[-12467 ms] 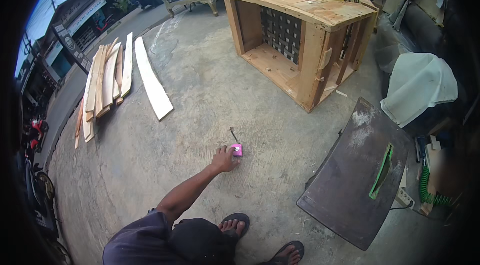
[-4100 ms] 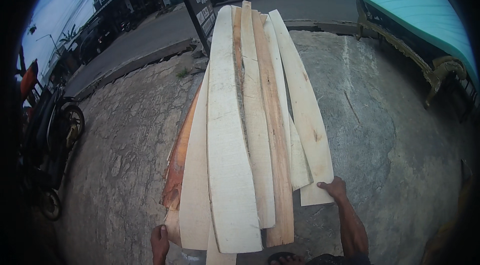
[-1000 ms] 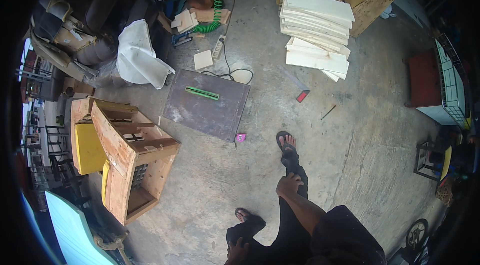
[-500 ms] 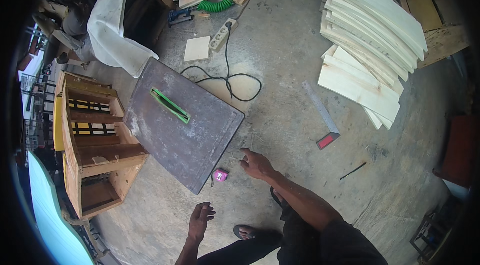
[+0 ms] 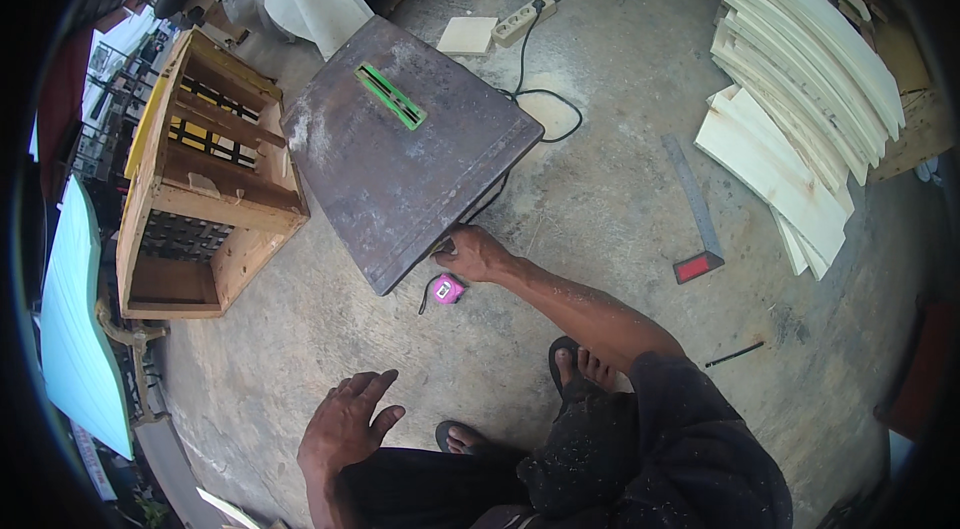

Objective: The person measures and marks wooden planks with a tape measure, pencil, and try square, then cuts them on a table saw. The person stacks the cut pieces and briefly interacts with another person in the workshop.

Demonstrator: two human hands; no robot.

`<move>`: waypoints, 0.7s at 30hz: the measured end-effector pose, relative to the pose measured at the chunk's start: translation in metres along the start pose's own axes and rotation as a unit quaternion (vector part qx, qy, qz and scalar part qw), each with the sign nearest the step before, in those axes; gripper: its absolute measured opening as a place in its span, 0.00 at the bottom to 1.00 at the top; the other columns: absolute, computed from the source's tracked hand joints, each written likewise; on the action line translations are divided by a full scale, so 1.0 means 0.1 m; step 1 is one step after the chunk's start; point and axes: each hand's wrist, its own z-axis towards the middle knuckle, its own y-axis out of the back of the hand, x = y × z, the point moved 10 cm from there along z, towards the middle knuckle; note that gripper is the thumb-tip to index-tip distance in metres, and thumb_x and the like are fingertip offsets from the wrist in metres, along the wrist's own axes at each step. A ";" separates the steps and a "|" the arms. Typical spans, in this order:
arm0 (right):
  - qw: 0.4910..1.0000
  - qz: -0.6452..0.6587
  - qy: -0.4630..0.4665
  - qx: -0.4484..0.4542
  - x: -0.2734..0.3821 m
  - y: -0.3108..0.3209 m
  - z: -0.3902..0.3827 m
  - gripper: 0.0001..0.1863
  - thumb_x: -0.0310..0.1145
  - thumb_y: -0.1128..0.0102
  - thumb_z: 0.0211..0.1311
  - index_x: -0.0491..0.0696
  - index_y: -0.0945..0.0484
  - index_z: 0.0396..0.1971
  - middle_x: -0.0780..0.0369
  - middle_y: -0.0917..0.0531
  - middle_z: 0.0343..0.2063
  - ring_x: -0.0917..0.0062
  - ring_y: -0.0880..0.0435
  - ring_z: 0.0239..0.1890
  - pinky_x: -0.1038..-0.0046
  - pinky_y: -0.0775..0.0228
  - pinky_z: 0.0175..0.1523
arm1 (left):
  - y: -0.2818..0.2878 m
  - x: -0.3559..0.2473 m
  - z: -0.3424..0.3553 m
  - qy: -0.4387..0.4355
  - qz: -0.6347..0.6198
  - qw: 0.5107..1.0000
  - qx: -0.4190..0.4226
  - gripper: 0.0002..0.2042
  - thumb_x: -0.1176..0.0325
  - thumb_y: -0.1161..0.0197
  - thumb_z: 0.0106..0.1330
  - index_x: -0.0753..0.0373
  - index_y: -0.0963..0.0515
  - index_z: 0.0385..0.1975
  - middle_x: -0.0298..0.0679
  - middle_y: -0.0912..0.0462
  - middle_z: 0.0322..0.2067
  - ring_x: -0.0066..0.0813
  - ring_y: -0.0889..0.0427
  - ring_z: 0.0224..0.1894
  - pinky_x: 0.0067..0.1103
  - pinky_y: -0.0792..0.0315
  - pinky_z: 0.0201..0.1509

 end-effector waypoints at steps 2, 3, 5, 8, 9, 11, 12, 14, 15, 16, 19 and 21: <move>0.999 0.010 0.006 -0.033 -0.03 -0.06 0.01 0.29 0.48 0.32 0.65 0.41 0.22 0.56 0.49 0.14 0.49 0.56 0.13 0.52 0.60 0.22 0.57 | 0.04 -0.09 -0.12 0.001 -0.012 1.000 -0.019 0.27 0.50 0.40 0.74 0.56 0.28 0.67 0.50 0.21 0.60 0.52 0.22 0.62 0.40 0.28 0.66; 0.999 0.006 -0.002 -0.046 -0.08 -0.05 -0.04 0.30 0.50 0.32 0.65 0.41 0.21 0.55 0.50 0.13 0.49 0.56 0.13 0.52 0.60 0.22 0.56 | 0.09 -0.17 -0.20 -0.008 -0.023 0.999 -0.034 0.27 0.49 0.40 0.74 0.56 0.28 0.68 0.49 0.22 0.60 0.52 0.22 0.63 0.40 0.28 0.66; 0.997 0.005 -0.006 -0.071 0.03 0.00 -0.10 0.30 0.53 0.31 0.64 0.41 0.20 0.53 0.51 0.13 0.48 0.55 0.13 0.51 0.60 0.22 0.56 | 0.10 -0.24 -0.31 -0.022 -0.049 0.998 -0.037 0.27 0.49 0.41 0.74 0.54 0.29 0.69 0.49 0.22 0.61 0.52 0.23 0.63 0.40 0.28 0.67; 0.994 -0.052 -0.032 -0.086 0.22 0.14 -0.17 0.30 0.54 0.28 0.62 0.41 0.16 0.48 0.50 0.12 0.44 0.56 0.11 0.45 0.61 0.22 0.53 | -0.17 -0.20 -0.45 -0.035 -0.073 0.996 0.035 0.28 0.46 0.43 0.75 0.50 0.31 0.70 0.48 0.24 0.64 0.51 0.24 0.65 0.40 0.29 0.68; 0.993 -0.039 -0.031 -0.107 0.24 0.16 -0.17 0.30 0.55 0.28 0.61 0.41 0.16 0.48 0.49 0.12 0.44 0.56 0.11 0.45 0.60 0.22 0.52 | -0.25 -0.12 -0.45 -0.017 -0.051 0.997 0.055 0.28 0.47 0.42 0.75 0.50 0.31 0.70 0.48 0.23 0.63 0.51 0.24 0.65 0.40 0.29 0.68; 0.989 -0.023 -0.028 -0.144 0.24 0.19 -0.24 0.31 0.56 0.27 0.60 0.41 0.15 0.47 0.49 0.12 0.43 0.55 0.11 0.44 0.60 0.22 0.51 | -0.45 0.05 -0.42 0.016 -0.019 0.996 0.089 0.28 0.48 0.40 0.74 0.50 0.31 0.70 0.48 0.22 0.62 0.51 0.23 0.64 0.38 0.27 0.67; 0.990 -0.031 -0.046 -0.128 0.22 0.18 -0.27 0.29 0.54 0.29 0.62 0.40 0.16 0.48 0.48 0.12 0.44 0.56 0.11 0.46 0.61 0.21 0.52 | -0.50 0.14 -0.38 0.009 -0.005 0.997 0.073 0.29 0.44 0.42 0.74 0.49 0.31 0.71 0.49 0.22 0.62 0.52 0.22 0.63 0.40 0.27 0.67; 0.995 -0.017 -0.057 -0.080 0.16 0.09 -0.24 0.29 0.52 0.30 0.63 0.42 0.20 0.52 0.52 0.13 0.48 0.56 0.12 0.49 0.60 0.22 0.55 | -0.45 0.26 -0.26 0.023 -0.038 0.999 0.025 0.29 0.44 0.42 0.74 0.48 0.32 0.71 0.52 0.23 0.62 0.54 0.22 0.63 0.41 0.27 0.67; 0.996 -0.009 -0.065 -0.058 0.07 0.10 -0.27 0.30 0.51 0.30 0.64 0.42 0.22 0.54 0.54 0.13 0.50 0.56 0.13 0.51 0.59 0.22 0.57 | -0.40 0.30 -0.20 0.027 -0.052 0.998 0.003 0.29 0.44 0.42 0.74 0.48 0.32 0.71 0.53 0.23 0.62 0.55 0.22 0.63 0.42 0.26 0.66; 0.996 0.022 -0.068 -0.061 0.04 0.14 -0.30 0.30 0.50 0.32 0.65 0.42 0.25 0.58 0.52 0.14 0.53 0.57 0.13 0.53 0.59 0.20 0.55 | -0.32 0.34 -0.16 0.035 -0.048 0.998 -0.024 0.29 0.46 0.41 0.75 0.52 0.32 0.71 0.55 0.22 0.61 0.52 0.20 0.61 0.40 0.24 0.64; 0.897 0.379 -0.145 -0.174 -0.20 0.67 -0.62 0.32 0.49 0.38 0.71 0.44 0.34 0.66 0.52 0.16 0.50 0.64 0.13 0.49 0.62 0.16 0.44 | -0.20 0.48 0.17 0.056 -0.301 0.951 -0.034 0.30 0.47 0.44 0.77 0.59 0.34 0.72 0.55 0.23 0.62 0.48 0.19 0.61 0.38 0.25 0.62; 0.836 0.432 -0.102 -0.322 -0.25 1.18 -0.75 0.31 0.53 0.48 0.77 0.45 0.34 0.67 0.57 0.17 0.42 0.72 0.15 0.39 0.71 0.16 0.36 | -0.25 0.80 0.50 0.069 -0.460 0.881 -0.093 0.32 0.44 0.51 0.79 0.65 0.35 0.70 0.54 0.19 0.53 0.41 0.16 0.52 0.35 0.22 0.55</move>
